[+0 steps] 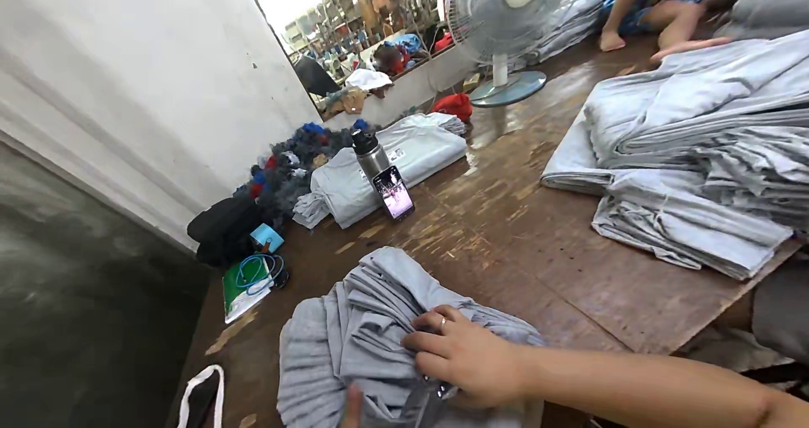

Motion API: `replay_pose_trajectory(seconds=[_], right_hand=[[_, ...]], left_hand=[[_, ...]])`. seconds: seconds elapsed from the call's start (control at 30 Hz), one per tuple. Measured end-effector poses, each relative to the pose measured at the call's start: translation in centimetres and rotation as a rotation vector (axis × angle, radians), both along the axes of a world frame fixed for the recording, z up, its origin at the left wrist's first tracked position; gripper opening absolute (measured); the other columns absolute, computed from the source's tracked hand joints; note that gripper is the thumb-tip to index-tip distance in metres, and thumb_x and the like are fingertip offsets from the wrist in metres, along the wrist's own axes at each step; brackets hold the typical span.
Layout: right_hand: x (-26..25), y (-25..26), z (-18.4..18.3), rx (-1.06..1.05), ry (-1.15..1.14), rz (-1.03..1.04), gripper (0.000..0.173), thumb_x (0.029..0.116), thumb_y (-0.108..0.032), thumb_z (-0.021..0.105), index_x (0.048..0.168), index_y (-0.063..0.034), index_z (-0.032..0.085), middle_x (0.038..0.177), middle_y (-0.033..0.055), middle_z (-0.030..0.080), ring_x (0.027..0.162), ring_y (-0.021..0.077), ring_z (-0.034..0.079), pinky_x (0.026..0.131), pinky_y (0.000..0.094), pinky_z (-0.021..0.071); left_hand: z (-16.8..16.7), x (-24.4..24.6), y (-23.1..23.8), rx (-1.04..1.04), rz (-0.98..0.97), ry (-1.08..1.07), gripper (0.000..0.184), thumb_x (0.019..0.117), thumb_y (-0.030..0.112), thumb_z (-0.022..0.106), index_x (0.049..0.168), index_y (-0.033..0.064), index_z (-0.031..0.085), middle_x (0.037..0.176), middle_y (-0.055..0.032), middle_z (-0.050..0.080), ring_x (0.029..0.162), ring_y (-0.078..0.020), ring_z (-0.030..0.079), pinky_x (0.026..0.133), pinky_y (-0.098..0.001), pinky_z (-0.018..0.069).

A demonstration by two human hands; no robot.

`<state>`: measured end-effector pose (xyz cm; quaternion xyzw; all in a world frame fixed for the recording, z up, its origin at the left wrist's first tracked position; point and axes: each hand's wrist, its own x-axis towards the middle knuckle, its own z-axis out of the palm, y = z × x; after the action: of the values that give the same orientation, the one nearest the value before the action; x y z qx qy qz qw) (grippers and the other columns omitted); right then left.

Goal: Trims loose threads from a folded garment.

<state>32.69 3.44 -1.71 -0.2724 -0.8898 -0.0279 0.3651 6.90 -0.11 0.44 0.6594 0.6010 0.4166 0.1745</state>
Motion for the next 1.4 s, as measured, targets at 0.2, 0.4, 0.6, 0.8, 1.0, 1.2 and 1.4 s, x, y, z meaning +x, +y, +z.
replay_pose_trajectory(seconds=[0.2, 0.4, 0.6, 0.8, 1.0, 1.2, 1.4], right_hand=[[7.4, 2.7, 1.6, -0.232, 0.742, -0.213, 0.035, 0.0799, -0.017, 0.075, 0.108, 0.0008, 0.064, 0.099, 0.0029, 0.071, 0.094, 0.0019, 0.067, 0.083, 0.0227, 0.057], [18.9, -0.6, -5.3, -0.922, 0.932, -0.795, 0.056, 0.0922, -0.027, 0.071, 0.134, 0.0046, 0.052, 0.112, 0.0194, 0.066, 0.097, 0.024, 0.066, 0.087, 0.0473, 0.0552], [17.5, -5.9, -8.0, -0.571, 1.217, -0.886, 0.017, 0.0909, -0.019, 0.064, 0.099, -0.0082, 0.054, 0.085, -0.0085, 0.062, 0.073, -0.0031, 0.061, 0.069, 0.0187, 0.0546], [14.7, -4.8, -6.0, -0.128, 1.281, -0.684, 0.019, 0.0959, -0.016, 0.061, 0.086, -0.0261, 0.048, 0.087, -0.0194, 0.056, 0.079, -0.0072, 0.054, 0.069, 0.0136, 0.0469], [10.3, -6.4, 2.1, -0.283, 0.908, -0.209, 0.008, 0.1004, -0.032, 0.066, 0.099, -0.0296, 0.058, 0.106, -0.0146, 0.071, 0.095, 0.0003, 0.069, 0.081, 0.0197, 0.0586], [8.2, -5.0, -2.2, -0.223, 0.278, -0.465, 0.016, 0.097, -0.021, 0.063, 0.096, -0.0058, 0.068, 0.096, 0.0087, 0.073, 0.09, 0.0197, 0.069, 0.09, 0.0402, 0.0542], [8.0, -4.2, -4.3, -0.106, 0.1, -0.545, 0.013, 0.0903, -0.027, 0.059, 0.083, -0.0156, 0.061, 0.098, 0.0027, 0.071, 0.092, 0.0188, 0.066, 0.085, 0.0375, 0.0517]], left_hand=[[4.2, 5.9, 6.6, 0.451, -0.248, -0.456, 0.034, 0.1041, 0.026, 0.058, 0.123, -0.0022, 0.053, 0.104, 0.0157, 0.072, 0.099, 0.0101, 0.067, 0.092, -0.0158, 0.0575], [2.6, 13.1, 12.7, 0.488, -0.391, 0.457, 0.098, 0.0946, 0.079, 0.023, 0.124, -0.0025, 0.069, 0.136, -0.0293, 0.061, 0.138, -0.0455, 0.049, 0.116, -0.0718, 0.0235], [-2.5, 18.2, 15.2, 0.157, -0.461, 0.832, 0.092, 0.0906, 0.084, 0.028, 0.147, 0.0186, 0.057, 0.16, -0.0162, 0.042, 0.153, -0.0458, 0.022, 0.116, -0.0779, 0.0068], [-2.0, 16.4, 13.9, 0.145, -0.596, 0.813, 0.079, 0.0908, 0.084, 0.031, 0.15, 0.0356, 0.053, 0.161, -0.0078, 0.043, 0.155, -0.042, 0.02, 0.116, -0.0778, 0.0036], [2.0, 18.4, 17.8, -0.008, -0.637, 0.777, 0.062, 0.1018, 0.069, 0.028, 0.157, 0.0423, 0.04, 0.168, -0.0066, 0.031, 0.157, -0.0356, 0.015, 0.117, -0.0756, -0.0016], [1.7, 21.9, 21.8, -0.125, -0.551, 0.773, 0.066, 0.099, 0.074, 0.029, 0.159, 0.0468, 0.029, 0.165, -0.0106, 0.035, 0.153, -0.0391, 0.027, 0.119, -0.0702, 0.011], [2.5, 22.8, 22.2, -0.317, -0.488, 0.82, 0.081, 0.0906, 0.086, 0.026, 0.159, 0.043, 0.034, 0.152, -0.0092, 0.054, 0.141, -0.0333, 0.047, 0.118, -0.0647, 0.0205]])
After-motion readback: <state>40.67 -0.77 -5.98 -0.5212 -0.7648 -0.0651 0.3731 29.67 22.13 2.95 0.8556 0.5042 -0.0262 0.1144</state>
